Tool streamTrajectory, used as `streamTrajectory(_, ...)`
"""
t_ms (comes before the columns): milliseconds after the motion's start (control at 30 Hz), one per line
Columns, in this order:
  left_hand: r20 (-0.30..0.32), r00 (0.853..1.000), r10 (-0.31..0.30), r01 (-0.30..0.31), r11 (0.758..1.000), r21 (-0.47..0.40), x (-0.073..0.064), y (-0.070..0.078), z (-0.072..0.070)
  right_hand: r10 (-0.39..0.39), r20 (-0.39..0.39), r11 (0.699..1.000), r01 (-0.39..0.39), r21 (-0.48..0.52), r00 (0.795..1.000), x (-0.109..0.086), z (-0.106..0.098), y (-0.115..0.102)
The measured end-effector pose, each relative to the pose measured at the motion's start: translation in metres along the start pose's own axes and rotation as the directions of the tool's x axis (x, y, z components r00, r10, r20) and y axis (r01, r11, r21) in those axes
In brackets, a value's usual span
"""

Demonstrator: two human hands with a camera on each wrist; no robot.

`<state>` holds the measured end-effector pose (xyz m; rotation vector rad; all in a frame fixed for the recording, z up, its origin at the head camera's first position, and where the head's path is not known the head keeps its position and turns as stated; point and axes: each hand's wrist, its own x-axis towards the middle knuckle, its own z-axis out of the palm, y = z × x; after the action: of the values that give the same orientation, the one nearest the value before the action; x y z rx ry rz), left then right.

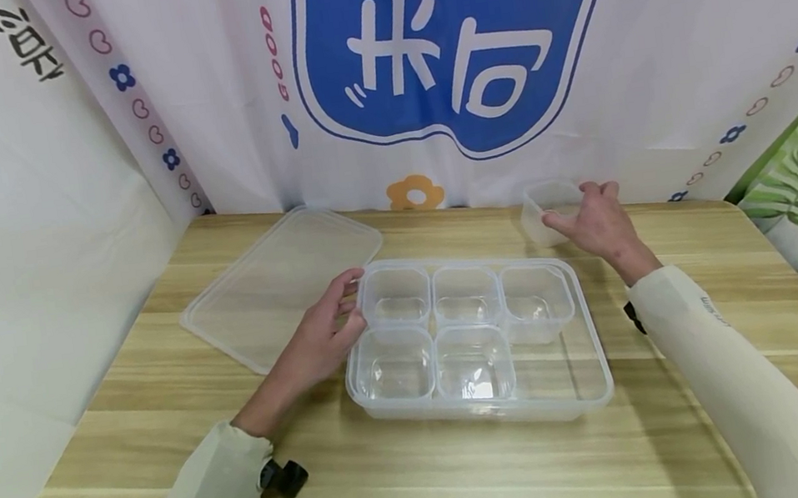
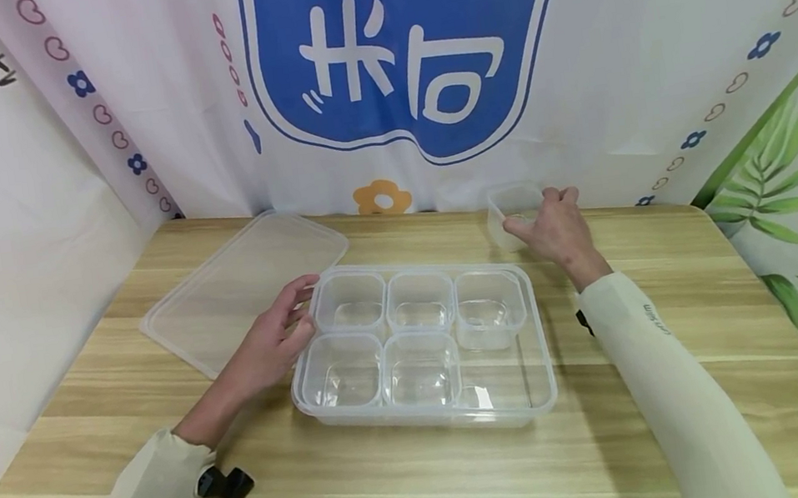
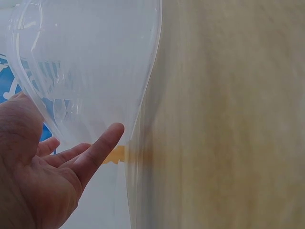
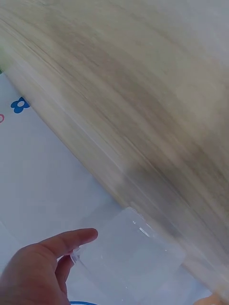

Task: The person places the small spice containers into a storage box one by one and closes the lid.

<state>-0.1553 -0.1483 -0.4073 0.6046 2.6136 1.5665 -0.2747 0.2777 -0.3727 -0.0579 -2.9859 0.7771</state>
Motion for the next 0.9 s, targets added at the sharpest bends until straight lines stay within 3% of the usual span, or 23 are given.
streamTrajectory(200, 0.0, 1.0, -0.004, 0.004, 1.0, 0.0, -0.001, -0.001, 0.0, 0.005, -0.006, 0.999, -0.005, 0.032, 1.0, -0.006, -0.011, 0.001)
streamTrajectory(467, 0.001, 1.0, -0.006, 0.006, 1.0, -0.003, -0.001, 0.001, 0.0, -0.052, -0.03, 0.997, 0.054, 0.063, 0.998, -0.016, -0.025, 0.011)
streamTrajectory(733, 0.004, 1.0, -0.007, 0.007, 1.0, 0.013, -0.002, 0.002, 0.001, -0.074, -0.049, 0.995, 0.077, 0.067, 0.996, -0.038, -0.041, 0.013)
streamTrajectory(900, 0.007, 1.0, -0.008, 0.008, 1.0, 0.009, -0.002, 0.002, 0.0, -0.14, -0.065, 0.988, 0.143, 0.054, 0.988, -0.056, -0.056, 0.008)
